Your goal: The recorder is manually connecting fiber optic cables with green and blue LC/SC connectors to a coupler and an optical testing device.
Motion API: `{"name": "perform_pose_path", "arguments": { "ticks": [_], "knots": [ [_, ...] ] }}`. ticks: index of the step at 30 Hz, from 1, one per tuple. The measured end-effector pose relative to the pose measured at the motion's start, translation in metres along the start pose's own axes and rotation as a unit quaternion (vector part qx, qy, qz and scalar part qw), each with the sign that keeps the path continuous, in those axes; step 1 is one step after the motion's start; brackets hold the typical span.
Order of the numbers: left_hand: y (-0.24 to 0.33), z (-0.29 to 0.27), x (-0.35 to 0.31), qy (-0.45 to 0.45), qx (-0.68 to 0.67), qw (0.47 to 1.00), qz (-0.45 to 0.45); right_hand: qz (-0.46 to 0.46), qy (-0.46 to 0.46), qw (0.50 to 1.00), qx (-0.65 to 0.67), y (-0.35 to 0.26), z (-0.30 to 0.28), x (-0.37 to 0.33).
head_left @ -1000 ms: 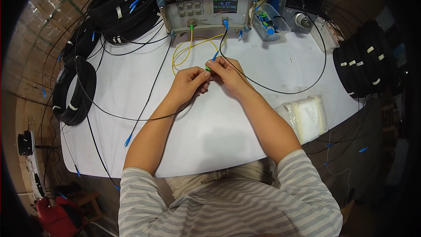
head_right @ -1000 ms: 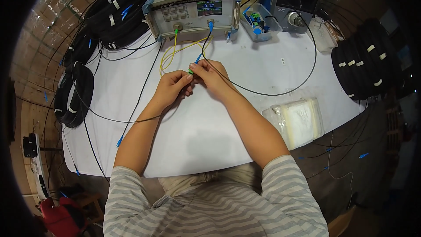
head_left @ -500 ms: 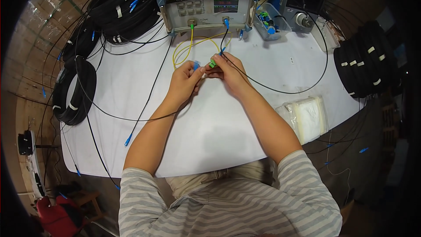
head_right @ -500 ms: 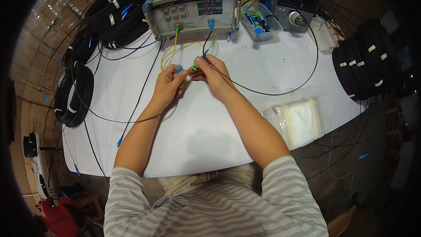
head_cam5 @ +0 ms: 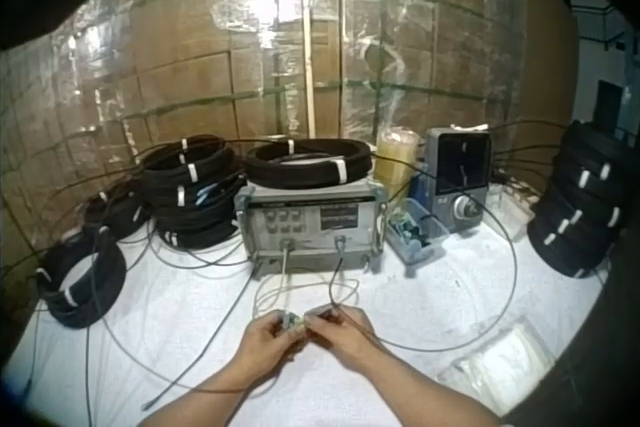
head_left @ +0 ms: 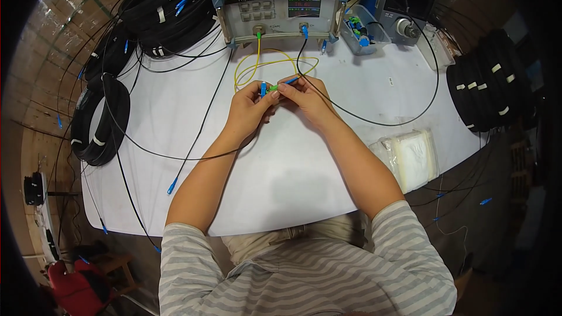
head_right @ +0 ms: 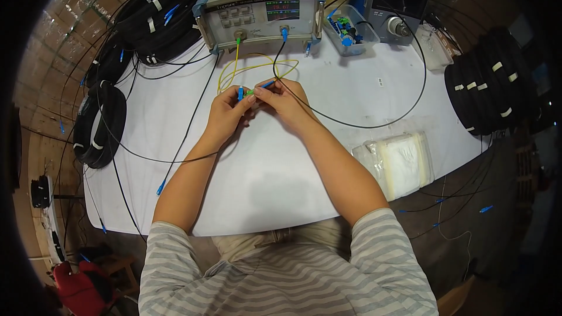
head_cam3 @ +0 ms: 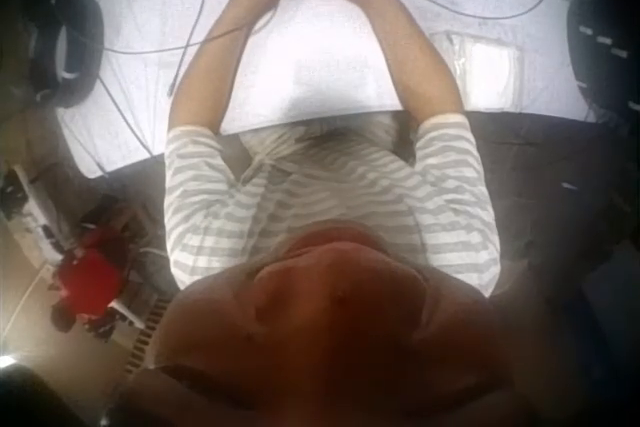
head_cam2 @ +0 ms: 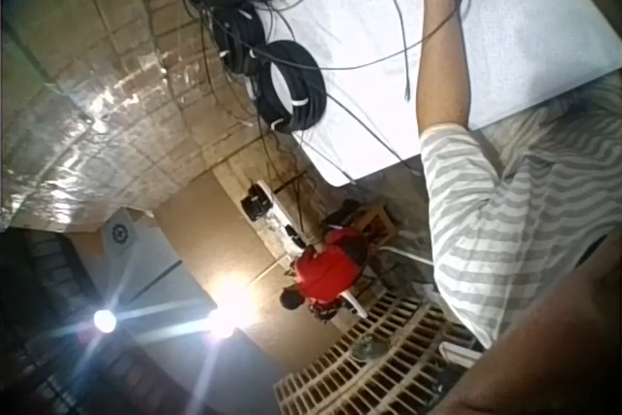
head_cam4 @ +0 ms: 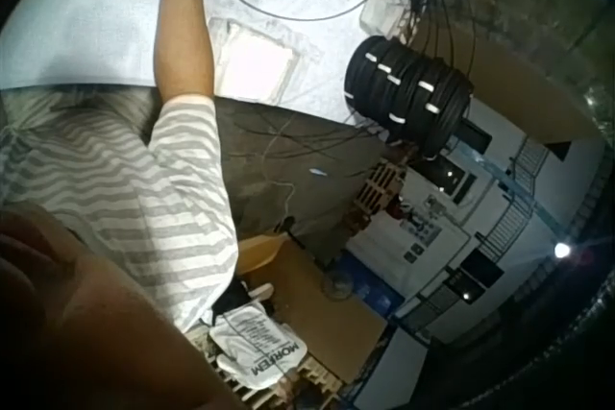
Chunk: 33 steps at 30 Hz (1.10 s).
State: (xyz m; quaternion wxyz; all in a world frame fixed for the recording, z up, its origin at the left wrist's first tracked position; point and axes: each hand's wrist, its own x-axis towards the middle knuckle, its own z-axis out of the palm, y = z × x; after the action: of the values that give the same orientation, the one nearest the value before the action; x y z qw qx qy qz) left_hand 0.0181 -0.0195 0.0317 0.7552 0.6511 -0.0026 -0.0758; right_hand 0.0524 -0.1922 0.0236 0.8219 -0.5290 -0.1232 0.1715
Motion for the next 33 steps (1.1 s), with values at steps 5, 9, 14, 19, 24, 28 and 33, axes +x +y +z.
{"name": "perform_pose_path", "arguments": {
  "ticks": [5,9,14,19,24,28,33],
  "knots": [
    [-0.003,-0.004,0.004,0.006,0.03,1.0,0.0,-0.01,0.0,1.0,0.03,0.006,0.001,0.0],
    [-0.005,-0.007,0.006,-0.007,0.011,1.0,-0.001,-0.026,0.006,0.998,0.051,0.012,-0.004,0.001],
    [-0.004,-0.009,0.007,0.001,-0.003,1.0,-0.007,-0.034,0.033,0.998,0.052,0.005,-0.005,0.004],
    [-0.001,-0.011,0.007,0.0,-0.013,1.0,-0.018,-0.027,0.026,0.999,0.024,0.004,-0.003,0.003],
    [0.003,-0.007,0.005,0.023,-0.031,0.999,-0.019,-0.013,-0.03,0.999,0.02,0.013,-0.002,0.003],
    [-0.002,-0.01,0.007,0.025,-0.036,0.999,-0.006,-0.011,0.027,0.999,0.028,0.011,-0.003,0.004],
    [-0.004,-0.008,0.007,0.012,-0.017,1.0,-0.004,-0.012,0.048,0.999,0.016,0.011,-0.005,0.007]
  ]
}}
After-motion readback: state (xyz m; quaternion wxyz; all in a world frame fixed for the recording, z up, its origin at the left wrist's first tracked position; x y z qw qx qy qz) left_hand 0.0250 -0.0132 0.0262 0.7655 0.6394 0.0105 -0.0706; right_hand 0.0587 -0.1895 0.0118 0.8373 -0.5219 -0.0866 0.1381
